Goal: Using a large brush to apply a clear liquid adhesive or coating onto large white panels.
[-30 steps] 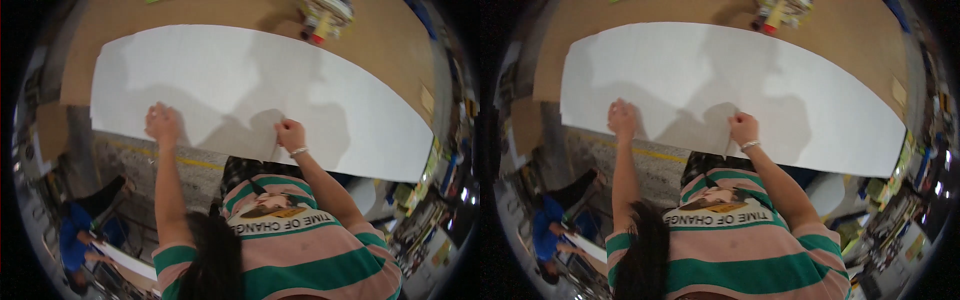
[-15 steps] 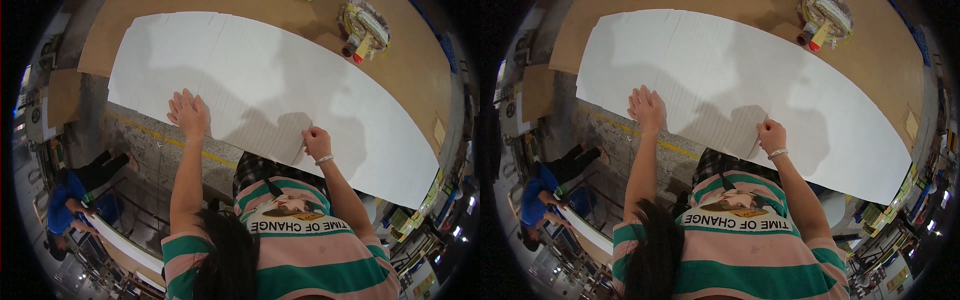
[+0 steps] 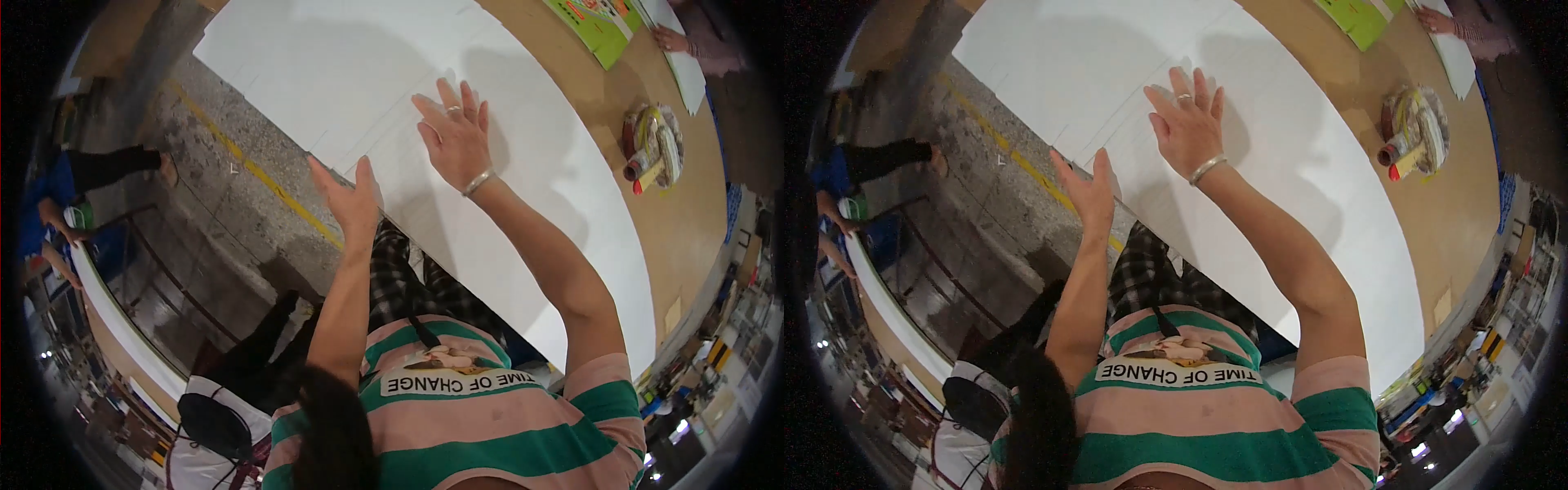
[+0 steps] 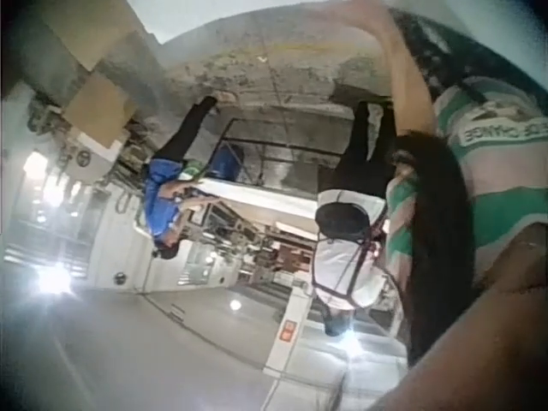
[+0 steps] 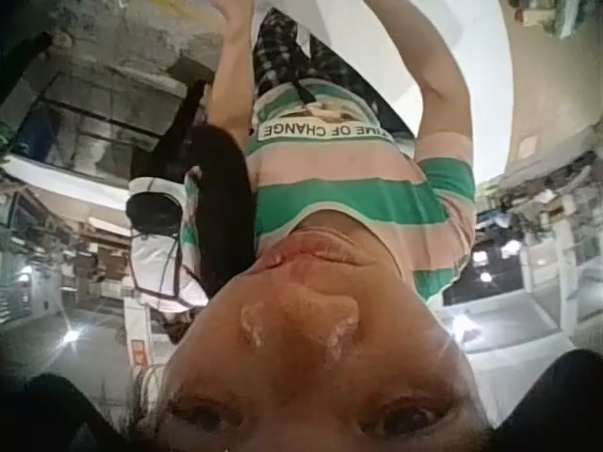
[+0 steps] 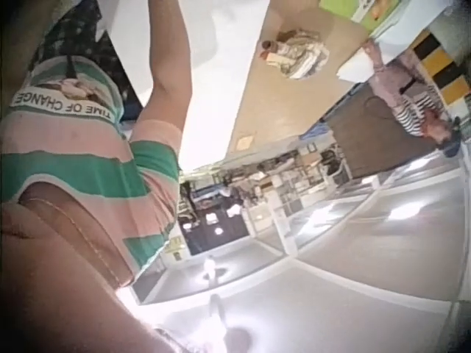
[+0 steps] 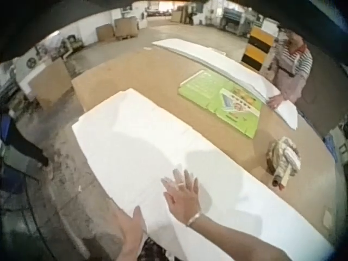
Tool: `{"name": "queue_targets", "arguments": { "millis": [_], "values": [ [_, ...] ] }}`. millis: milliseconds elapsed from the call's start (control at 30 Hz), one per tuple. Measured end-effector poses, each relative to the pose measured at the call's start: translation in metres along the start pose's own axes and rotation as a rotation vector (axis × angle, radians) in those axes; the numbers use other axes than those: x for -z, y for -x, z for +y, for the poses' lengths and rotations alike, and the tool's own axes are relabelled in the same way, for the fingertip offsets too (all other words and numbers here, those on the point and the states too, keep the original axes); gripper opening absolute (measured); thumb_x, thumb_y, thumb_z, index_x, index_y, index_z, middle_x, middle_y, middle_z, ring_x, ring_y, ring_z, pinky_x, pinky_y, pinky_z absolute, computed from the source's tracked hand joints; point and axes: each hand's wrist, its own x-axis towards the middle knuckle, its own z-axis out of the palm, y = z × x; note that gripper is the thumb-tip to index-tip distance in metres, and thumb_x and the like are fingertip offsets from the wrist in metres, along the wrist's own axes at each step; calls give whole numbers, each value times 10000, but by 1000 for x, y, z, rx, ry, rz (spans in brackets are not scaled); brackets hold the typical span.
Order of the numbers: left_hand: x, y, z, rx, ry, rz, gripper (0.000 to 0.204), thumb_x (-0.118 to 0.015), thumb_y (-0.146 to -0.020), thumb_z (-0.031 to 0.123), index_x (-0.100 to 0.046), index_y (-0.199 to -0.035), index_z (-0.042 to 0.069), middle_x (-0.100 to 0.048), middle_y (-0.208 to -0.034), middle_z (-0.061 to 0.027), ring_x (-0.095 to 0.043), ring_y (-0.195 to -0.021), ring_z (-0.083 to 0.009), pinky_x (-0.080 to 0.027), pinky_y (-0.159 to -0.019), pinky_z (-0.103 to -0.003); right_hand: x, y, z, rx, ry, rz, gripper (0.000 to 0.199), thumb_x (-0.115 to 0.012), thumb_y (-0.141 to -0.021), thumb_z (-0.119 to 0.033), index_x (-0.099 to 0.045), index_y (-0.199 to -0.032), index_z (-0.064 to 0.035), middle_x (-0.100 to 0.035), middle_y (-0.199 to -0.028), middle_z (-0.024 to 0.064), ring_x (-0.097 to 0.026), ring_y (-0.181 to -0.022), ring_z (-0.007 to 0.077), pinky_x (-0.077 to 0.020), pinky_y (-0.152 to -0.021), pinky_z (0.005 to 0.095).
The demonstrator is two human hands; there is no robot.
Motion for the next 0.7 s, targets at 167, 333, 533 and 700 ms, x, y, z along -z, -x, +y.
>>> {"name": "queue_targets", "arguments": {
  "millis": [167, 333, 533, 700],
  "values": [
    [1, -3, -6, -38, 153, -44, 845, -635, -829, 219, -91, -1410, -65, -170, -1439, -260, -177, -1346, -358, -180, -1095, -423, -25, -7, -1, 55, 94, -76, 329, -508, -892, -321, -545, -1218, -302, -318, -1434, 131, -168, -1353, 394, -80, -1054, 621],
    [-3, -4, -11, -62, 276, -50, 844, -637, -819, 181, -88, -1406, -76, -184, -1430, -262, -189, -1339, -351, -185, -1093, -413, -25, -5, 0, 50, 121, -77, 352, -503, -894, -365, -525, -1242, -323, -308, -1440, 136, -163, -1354, 401, -67, -1054, 620],
    [-2, -5, -8, -74, 339, -77, 844, -634, -814, 156, -79, -1397, -100, -192, -1425, -263, -235, -1319, -340, -196, -1087, -391, -25, -5, -1, 55, 171, -95, 390, -503, -892, -364, -483, -1280, -333, -285, -1449, 141, -164, -1353, 405, -65, -1045, 634],
    [-1, -4, 7, -34, 373, -105, 850, -635, -814, 147, -69, -1392, -112, -194, -1426, -259, -243, -1318, -330, -195, -1086, -376, -16, -22, -2, -3, 37, -43, 418, -536, -872, -344, -480, -1283, -291, -273, -1454, 154, -159, -1353, 409, -61, -1044, 638]
  ]
}}
